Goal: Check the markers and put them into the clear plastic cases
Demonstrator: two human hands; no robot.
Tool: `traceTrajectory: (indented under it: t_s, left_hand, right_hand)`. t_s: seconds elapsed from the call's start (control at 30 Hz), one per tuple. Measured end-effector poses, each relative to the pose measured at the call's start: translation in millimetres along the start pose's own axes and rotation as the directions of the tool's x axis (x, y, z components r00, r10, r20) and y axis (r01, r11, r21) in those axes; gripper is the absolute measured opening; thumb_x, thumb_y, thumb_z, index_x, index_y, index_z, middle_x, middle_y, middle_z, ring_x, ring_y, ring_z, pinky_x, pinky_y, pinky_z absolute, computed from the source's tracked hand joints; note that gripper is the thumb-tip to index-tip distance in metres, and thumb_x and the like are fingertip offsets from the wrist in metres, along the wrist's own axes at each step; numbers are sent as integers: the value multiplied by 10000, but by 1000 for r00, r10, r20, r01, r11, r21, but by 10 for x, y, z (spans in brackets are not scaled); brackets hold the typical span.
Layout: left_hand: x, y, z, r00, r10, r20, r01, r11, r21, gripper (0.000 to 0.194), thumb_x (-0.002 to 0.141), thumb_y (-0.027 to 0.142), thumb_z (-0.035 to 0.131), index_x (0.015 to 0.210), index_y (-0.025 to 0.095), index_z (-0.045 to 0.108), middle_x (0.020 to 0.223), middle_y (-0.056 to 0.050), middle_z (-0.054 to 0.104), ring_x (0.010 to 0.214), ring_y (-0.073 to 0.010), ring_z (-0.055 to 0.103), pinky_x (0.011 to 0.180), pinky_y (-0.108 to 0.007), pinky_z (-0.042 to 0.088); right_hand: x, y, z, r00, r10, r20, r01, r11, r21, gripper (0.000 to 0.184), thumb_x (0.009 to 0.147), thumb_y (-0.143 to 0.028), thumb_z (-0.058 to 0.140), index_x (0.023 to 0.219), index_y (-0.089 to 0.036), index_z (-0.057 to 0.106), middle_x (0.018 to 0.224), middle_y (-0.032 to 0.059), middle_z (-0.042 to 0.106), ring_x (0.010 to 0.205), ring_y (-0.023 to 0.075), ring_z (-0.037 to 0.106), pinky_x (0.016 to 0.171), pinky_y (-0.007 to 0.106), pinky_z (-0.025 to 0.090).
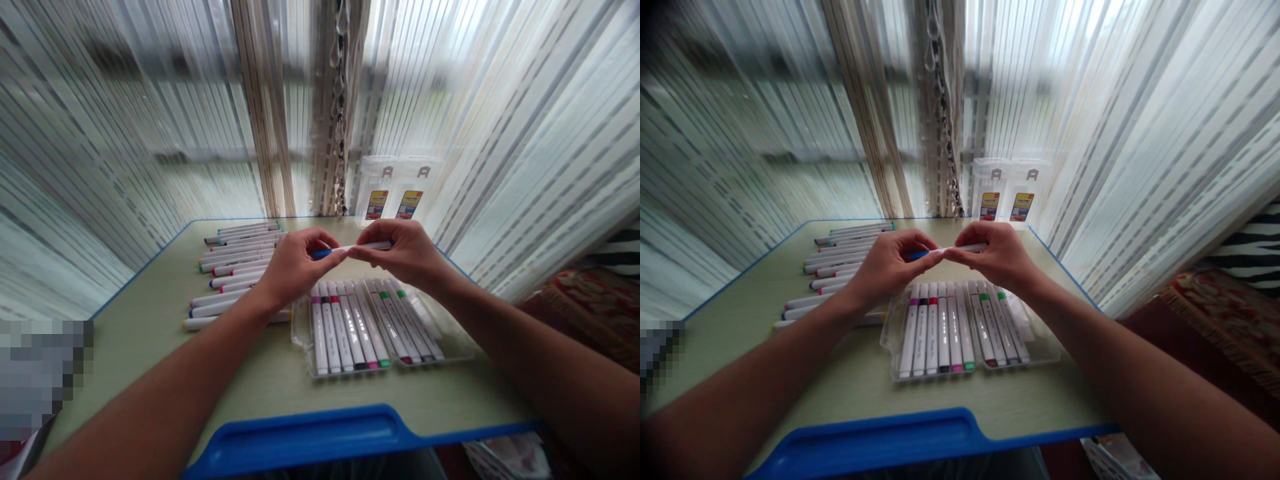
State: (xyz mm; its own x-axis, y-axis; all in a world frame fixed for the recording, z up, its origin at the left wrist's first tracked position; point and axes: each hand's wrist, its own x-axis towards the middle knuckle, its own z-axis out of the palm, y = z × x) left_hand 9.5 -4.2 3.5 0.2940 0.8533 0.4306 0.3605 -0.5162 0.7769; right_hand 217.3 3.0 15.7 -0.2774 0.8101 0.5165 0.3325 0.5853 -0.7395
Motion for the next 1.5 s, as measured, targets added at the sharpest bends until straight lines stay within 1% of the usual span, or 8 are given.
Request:
traceTrajectory:
  t_s: [0.17, 0.3, 0.47, 0.6, 0.9, 1.17, 1.3, 1.5]
  left_hand:
    - [-26, 88, 9, 999, 30, 25, -30, 999, 14, 253, 856, 352, 706, 934, 113, 728, 786, -61, 711, 644, -113, 591, 581, -229, 459]
    - [-27, 121, 13, 999, 36, 23, -35, 999, -25, 185, 863, 262, 676, 944, 105, 733, 804, -69, 711, 650, -119, 598, 591, -233, 481]
    - [-3, 100, -16, 1000, 15, -11, -16, 994, -105, 190, 876, 225, 650, 999, 101, 725, 714, -35, 665, 590, -108, 575, 552, -230, 473]
    - [11, 83, -51, 999, -12, -32, 5, 980, -199, 184, 884, 221, 638, 1002, 99, 711, 731, -33, 662, 577, -100, 573, 536, -228, 481]
    - [61, 40, -139, 987, -132, -95, 87, 920, -382, 144, 867, 241, 666, 939, 123, 707, 717, -23, 656, 567, -97, 583, 520, -224, 485]
    - [71, -1, -162, 980, -174, -99, 106, 870, -481, 151, 845, 284, 701, 880, 137, 702, 680, -10, 638, 544, -92, 565, 515, -227, 474]
    - [78, -11, -175, 977, -193, -91, 120, 851, -511, 151, 848, 285, 690, 885, 142, 720, 672, -12, 639, 543, -97, 567, 518, -231, 469]
    - [84, -12, -196, 971, -221, -95, 124, 797, -591, 168, 859, 277, 671, 920, 139, 746, 686, -35, 680, 560, -108, 592, 527, -234, 474]
  right_hand:
    - [5, 3, -8, 999, -51, -16, 49, 992, -116, 397, 673, -496, 869, 688, -124, 731, 588, 20, 633, 530, 106, 530, 490, 242, 395]
    - [6, -19, -8, 999, -45, -18, 43, 993, -110, 365, 685, -471, 867, 702, -127, 750, 626, 31, 660, 564, 113, 553, 509, 242, 408]
    - [10, -34, -21, 1000, 10, 1, -10, 1000, 8, 319, 720, -421, 855, 753, -117, 764, 564, 5, 624, 477, 81, 500, 444, 229, 374]
    - [15, 12, -31, 998, 61, 21, -64, 986, 155, 301, 735, -395, 849, 842, -122, 779, 555, -5, 619, 441, 80, 498, 405, 227, 364]
    - [26, 62, -52, 989, 144, 35, -145, 892, 428, 215, 791, -326, 815, 924, -158, 795, 778, 69, 753, 485, 77, 549, 399, 207, 391]
    - [32, 32, -76, 977, 196, 80, -206, 796, 568, 196, 848, -304, 756, 973, -160, 799, 798, 71, 761, 473, 72, 529, 402, 216, 375]
    - [35, 15, -91, 965, 238, 108, -254, 762, 595, 190, 864, -299, 723, 970, -158, 794, 801, 74, 754, 496, 83, 524, 414, 224, 378]
    - [60, 9, -96, 949, 312, 48, -281, 763, 582, 177, 846, -293, 705, 925, -150, 775, 759, 70, 733, 481, 90, 491, 406, 237, 360]
